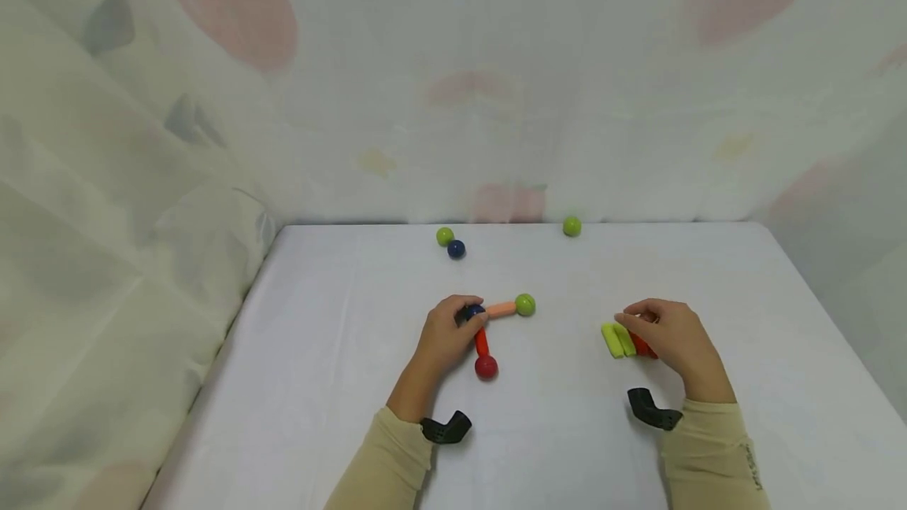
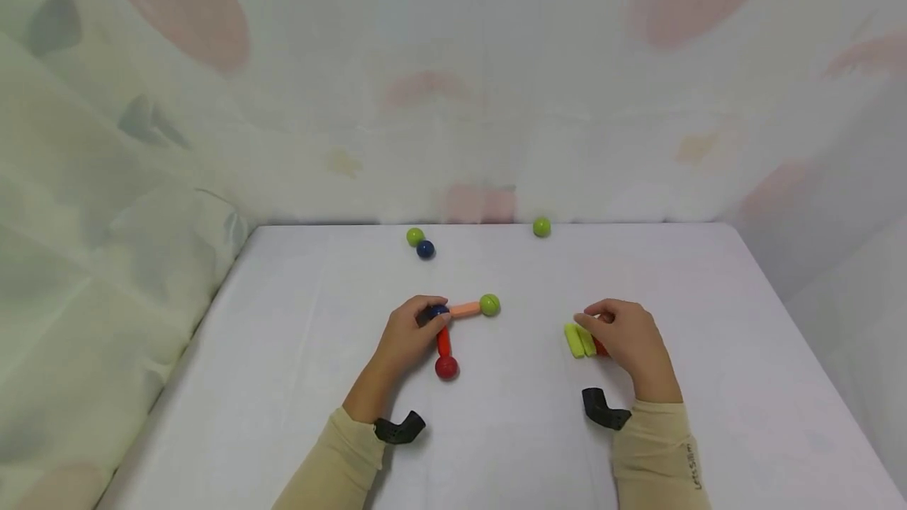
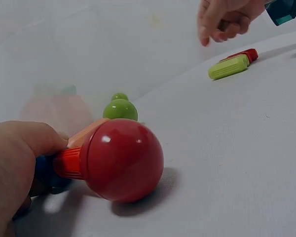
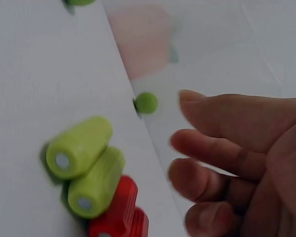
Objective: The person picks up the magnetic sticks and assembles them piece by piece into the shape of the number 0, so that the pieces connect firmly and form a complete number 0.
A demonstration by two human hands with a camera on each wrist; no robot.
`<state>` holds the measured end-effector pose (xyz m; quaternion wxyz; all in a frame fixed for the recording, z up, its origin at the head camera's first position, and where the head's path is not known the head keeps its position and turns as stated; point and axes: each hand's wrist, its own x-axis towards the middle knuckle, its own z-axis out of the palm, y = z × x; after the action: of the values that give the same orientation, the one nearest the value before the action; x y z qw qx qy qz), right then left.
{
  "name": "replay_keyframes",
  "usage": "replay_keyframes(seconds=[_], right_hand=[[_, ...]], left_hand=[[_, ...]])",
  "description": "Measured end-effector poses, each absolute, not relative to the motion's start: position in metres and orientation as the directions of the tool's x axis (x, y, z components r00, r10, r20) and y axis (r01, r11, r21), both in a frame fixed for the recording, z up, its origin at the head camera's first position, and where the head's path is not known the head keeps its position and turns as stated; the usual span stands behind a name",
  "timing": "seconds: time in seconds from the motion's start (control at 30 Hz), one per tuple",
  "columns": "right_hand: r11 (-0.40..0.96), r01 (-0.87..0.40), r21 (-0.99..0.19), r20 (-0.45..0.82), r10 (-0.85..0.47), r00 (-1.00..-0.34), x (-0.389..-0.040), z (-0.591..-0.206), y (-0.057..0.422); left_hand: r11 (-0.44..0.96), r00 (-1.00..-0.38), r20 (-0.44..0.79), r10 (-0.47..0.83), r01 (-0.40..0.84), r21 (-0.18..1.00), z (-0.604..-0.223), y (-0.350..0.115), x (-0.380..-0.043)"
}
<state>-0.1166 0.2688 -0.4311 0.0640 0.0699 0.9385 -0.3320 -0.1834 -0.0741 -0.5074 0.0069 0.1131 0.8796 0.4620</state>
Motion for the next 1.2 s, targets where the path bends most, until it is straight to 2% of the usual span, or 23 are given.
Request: replay_keyframes(seconds=[0.13, 0.3, 0.63, 0.9, 1.2], right_hand=[[0.768, 0.206, -0.606, -0.271, 0.045, -0.962, -0.116, -0.434, 0.276], [0.777, 0.211, -0.593, -0.302, 0.029, -0.953, -0.120, -0.438, 0.270], [0.823, 0.207, -0.529, -0.305, 0.043, -0.951, -0.119, -0.441, 0.249], [0.854, 0.155, -0.496, -0.258, 0.026, -0.966, -0.119, -0.443, 0.210], [0.828, 0.111, -0.550, -0.231, -0.024, -0.973, -0.122, -0.457, 0.162]], left_hand=[[0.553, -0.976, 0.086, 0.202, 0.186, 0.812, -0.507, -0.073, -0.183], [0.548, -0.978, 0.072, 0.196, 0.171, 0.819, -0.508, -0.074, -0.183], [0.526, -0.976, 0.059, 0.211, 0.164, 0.834, -0.509, -0.074, -0.182], [0.525, -0.978, 0.051, 0.204, 0.153, 0.837, -0.509, -0.074, -0.182], [0.543, -0.978, 0.031, 0.208, 0.142, 0.827, -0.506, -0.073, -0.180]])
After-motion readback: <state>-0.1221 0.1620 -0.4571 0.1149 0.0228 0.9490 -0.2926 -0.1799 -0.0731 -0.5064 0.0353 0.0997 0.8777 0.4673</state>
